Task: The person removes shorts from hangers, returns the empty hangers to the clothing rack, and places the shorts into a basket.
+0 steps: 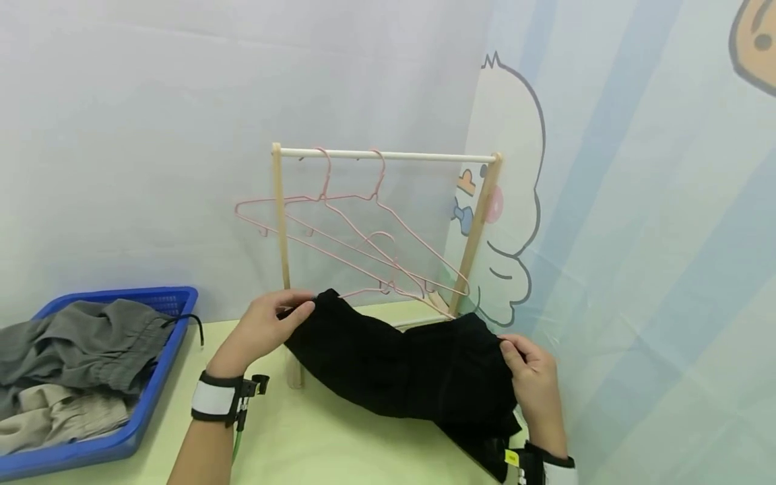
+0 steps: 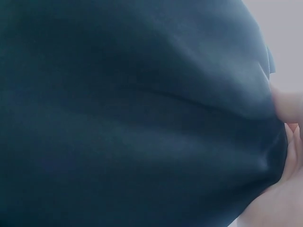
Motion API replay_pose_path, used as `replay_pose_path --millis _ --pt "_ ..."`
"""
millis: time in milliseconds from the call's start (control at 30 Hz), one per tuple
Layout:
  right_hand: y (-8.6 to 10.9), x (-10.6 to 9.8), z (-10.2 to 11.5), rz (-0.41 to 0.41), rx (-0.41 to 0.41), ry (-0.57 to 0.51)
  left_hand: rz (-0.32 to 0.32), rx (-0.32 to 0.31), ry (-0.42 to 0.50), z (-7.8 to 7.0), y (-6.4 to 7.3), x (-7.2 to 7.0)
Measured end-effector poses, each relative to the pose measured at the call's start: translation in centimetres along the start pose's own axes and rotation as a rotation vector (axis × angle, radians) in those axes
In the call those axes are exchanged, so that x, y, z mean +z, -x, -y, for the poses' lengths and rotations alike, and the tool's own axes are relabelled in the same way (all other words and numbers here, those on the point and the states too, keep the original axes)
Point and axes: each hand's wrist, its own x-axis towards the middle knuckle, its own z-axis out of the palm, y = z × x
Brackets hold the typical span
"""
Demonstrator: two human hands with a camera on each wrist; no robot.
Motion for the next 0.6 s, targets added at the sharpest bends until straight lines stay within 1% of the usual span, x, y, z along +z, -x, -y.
replay_pose_path --millis 67,100,200,333,467,600 --pt "-0.8 1.3 0.1 0.032 -0.015 -0.041 0.018 -0.001 -0.028 -0.2 0.3 -0.5" --pt "-1.1 2.0 0.2 0.046 -0.021 -0.063 0.009 0.0 -0.053 -0.1 0.5 -0.9" --pt "-2.1 3.8 0.8 0.086 -0.028 -0.116 -0.04 -0.005 -0.12 0.0 1.2 -2.0" --pt "-3.2 5.9 1.4 0.141 -0.047 -0.165 -0.112 -0.001 -0.18 0.0 2.0 -3.5" --pt "-4.2 7.4 1.7 0.201 -0.079 -0.169 -0.172 0.007 -0.205 0.1 3.0 -4.8" --pt "-4.8 8.6 2.2 0.257 -0.088 -0.169 -0.211 0.001 -0.234 0.1 4.0 -6.0"
